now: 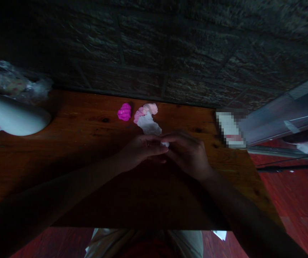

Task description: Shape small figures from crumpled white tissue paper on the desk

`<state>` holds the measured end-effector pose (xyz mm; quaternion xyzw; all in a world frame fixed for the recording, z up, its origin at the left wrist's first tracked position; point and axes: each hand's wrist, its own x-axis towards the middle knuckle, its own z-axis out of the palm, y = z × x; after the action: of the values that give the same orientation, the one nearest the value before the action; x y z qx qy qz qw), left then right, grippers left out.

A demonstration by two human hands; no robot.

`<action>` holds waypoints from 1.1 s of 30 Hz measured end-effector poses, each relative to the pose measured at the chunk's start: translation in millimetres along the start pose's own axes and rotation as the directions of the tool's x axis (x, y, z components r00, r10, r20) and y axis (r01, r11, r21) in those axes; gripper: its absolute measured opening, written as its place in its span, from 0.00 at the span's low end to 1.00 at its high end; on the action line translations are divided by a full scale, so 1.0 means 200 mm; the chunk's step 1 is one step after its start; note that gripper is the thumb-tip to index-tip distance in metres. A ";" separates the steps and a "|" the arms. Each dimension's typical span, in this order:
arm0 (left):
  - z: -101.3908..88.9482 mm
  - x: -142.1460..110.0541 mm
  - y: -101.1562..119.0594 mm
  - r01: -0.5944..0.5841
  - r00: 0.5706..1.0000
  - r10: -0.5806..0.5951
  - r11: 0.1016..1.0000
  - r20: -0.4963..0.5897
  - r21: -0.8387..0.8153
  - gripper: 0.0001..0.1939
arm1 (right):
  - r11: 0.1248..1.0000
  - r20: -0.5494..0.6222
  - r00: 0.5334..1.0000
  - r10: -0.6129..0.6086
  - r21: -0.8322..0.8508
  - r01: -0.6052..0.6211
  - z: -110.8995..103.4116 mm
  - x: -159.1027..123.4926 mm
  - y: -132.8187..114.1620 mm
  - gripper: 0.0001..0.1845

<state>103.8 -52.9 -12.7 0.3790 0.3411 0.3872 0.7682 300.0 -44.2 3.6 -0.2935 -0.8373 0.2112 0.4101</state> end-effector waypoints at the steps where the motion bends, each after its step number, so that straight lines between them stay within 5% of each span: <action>1: 0.00 0.00 0.00 0.000 1.000 0.000 1.000 -0.004 0.010 0.20 | 1.000 0.001 1.000 -0.006 -0.011 0.006 0.00 0.00 0.00 0.10; 9: 0.02 -0.02 0.00 -0.027 0.999 0.025 0.995 0.025 0.095 0.18 | 0.999 0.047 0.998 -0.046 -0.023 0.047 -0.01 0.00 0.01 0.14; 18: 0.03 -0.03 0.01 -0.032 0.999 0.028 0.983 0.027 0.181 0.21 | 0.999 0.018 0.999 0.040 -0.030 -0.039 0.00 0.00 -0.01 0.06; 24: 0.01 -0.02 -0.01 -0.048 0.998 0.044 0.995 0.050 0.083 0.20 | 0.992 0.102 0.994 0.027 0.122 -0.039 0.00 0.00 0.01 0.20; 33: 0.00 -0.01 -0.02 -0.020 0.995 0.019 1.000 0.096 0.014 0.18 | 0.989 0.042 0.993 0.108 0.099 -0.111 0.01 -0.01 0.00 0.06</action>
<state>104.5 -56.3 -15.9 0.4061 0.3028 0.3734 0.7772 298.3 -45.2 1.2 -0.3139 -0.8154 0.2809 0.3971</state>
